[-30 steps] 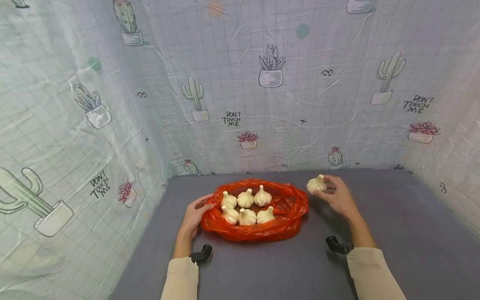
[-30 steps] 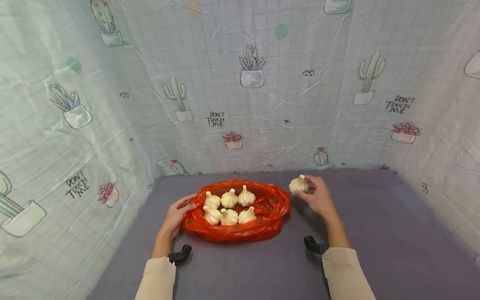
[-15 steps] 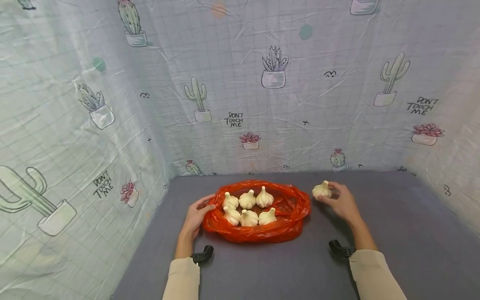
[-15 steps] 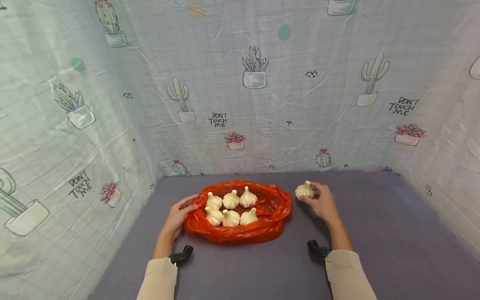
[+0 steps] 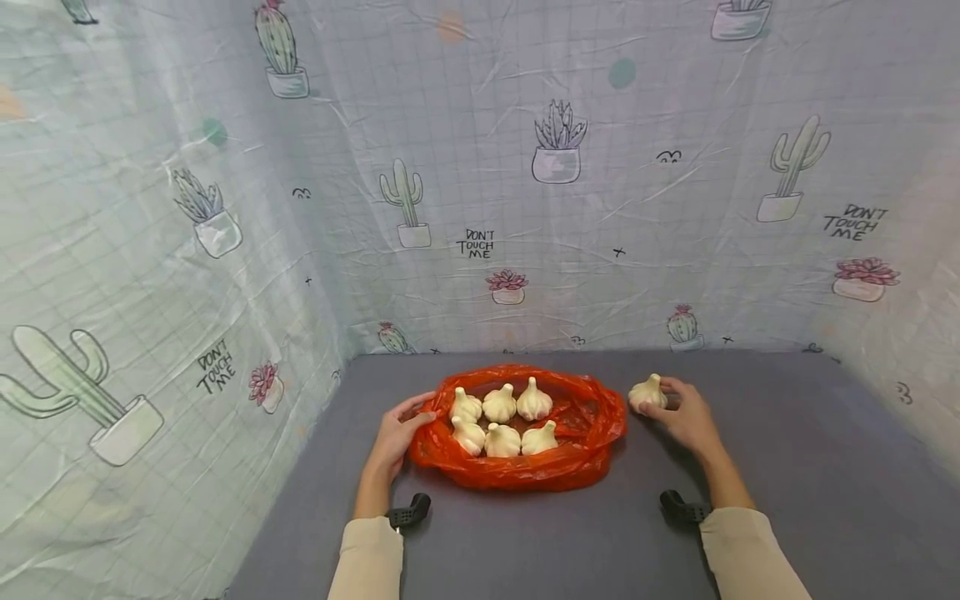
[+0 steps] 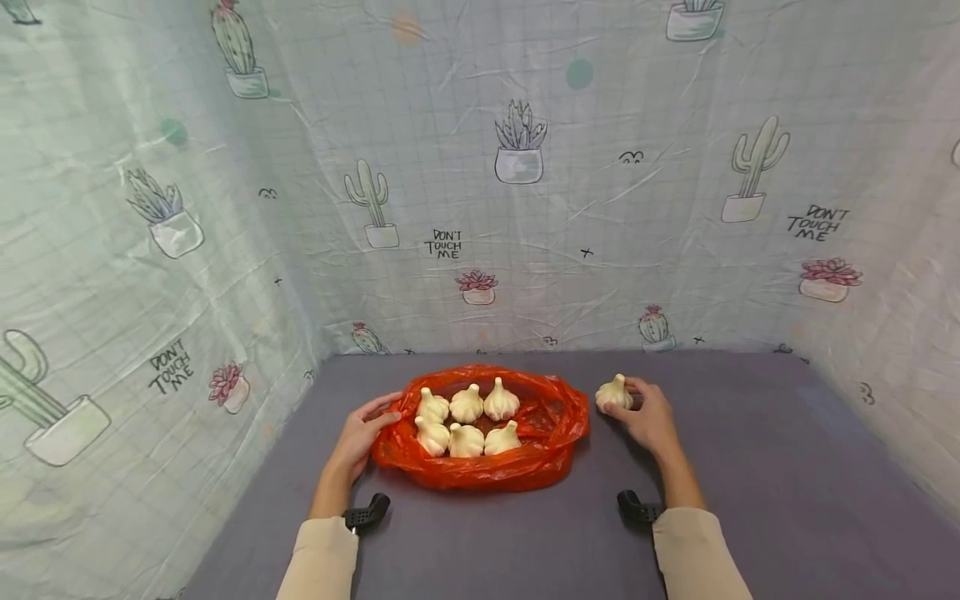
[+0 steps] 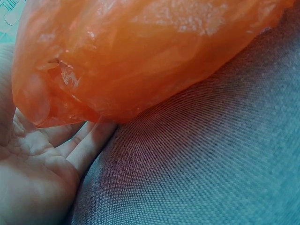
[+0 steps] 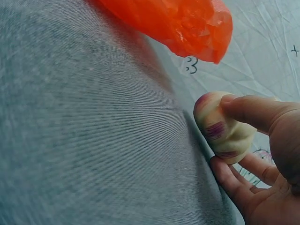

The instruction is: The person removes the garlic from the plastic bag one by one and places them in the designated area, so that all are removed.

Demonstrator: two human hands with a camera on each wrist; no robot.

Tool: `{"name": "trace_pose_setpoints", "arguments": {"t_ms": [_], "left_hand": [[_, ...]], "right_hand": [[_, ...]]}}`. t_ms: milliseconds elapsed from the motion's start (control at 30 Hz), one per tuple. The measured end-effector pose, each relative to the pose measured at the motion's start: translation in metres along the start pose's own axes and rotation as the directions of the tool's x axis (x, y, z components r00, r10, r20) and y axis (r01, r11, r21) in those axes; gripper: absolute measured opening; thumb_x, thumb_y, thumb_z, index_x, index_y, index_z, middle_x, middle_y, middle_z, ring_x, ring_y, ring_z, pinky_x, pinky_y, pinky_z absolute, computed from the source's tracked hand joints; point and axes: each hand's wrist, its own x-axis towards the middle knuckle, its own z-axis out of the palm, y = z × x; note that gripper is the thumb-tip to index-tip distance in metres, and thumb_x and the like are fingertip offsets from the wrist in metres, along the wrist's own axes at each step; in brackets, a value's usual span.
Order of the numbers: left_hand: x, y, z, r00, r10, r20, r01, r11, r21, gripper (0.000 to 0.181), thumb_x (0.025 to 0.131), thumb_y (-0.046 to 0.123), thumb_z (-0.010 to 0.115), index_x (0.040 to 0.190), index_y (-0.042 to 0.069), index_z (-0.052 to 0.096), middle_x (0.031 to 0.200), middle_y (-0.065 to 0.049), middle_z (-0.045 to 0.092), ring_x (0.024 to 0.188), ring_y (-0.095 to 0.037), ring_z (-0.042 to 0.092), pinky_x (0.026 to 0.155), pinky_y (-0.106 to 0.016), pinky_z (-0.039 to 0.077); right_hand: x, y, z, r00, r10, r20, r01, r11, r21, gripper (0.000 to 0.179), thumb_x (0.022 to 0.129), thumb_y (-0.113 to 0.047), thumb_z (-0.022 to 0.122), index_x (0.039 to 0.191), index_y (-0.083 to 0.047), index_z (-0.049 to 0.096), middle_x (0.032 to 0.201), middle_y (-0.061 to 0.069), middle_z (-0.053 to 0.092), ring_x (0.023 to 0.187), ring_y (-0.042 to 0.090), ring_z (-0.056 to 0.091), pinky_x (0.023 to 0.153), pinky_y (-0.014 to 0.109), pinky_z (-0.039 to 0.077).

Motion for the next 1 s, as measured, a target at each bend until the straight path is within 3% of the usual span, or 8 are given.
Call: {"name": "trace_pose_setpoints", "arguments": {"t_ms": [267,1000], "left_hand": [[0.0012,0.0010,-0.0003,1.000,0.008,-0.001,-0.008,1.000,-0.002,0.044,0.092,0.018,0.075,0.135,0.015,0.068,0.137,-0.014,0.065,0.114,-0.020,0.063,0.094,-0.033,0.054],[0.0020,-0.0022,0.0008,1.000,0.005,-0.001,-0.005,1.000,-0.010,0.044,0.091,0.016,0.075,0.134,0.016,0.069,0.135,-0.013,0.066,0.112,-0.018,0.064,0.090,-0.030,0.055]], "right_hand": [[0.0000,-0.0049,0.0022,1.000,-0.005,0.028,0.005,1.000,0.011,0.072,0.094,-0.030,0.075,0.148,0.006,0.044,0.142,0.033,0.049,0.122,0.050,0.060,0.095,0.057,0.051],[0.0015,-0.0062,-0.0001,0.998,-0.009,0.069,0.011,1.000,-0.029,0.071,0.095,-0.029,0.074,0.147,0.009,0.043,0.142,0.036,0.051,0.124,0.053,0.058,0.099,0.062,0.047]]}}
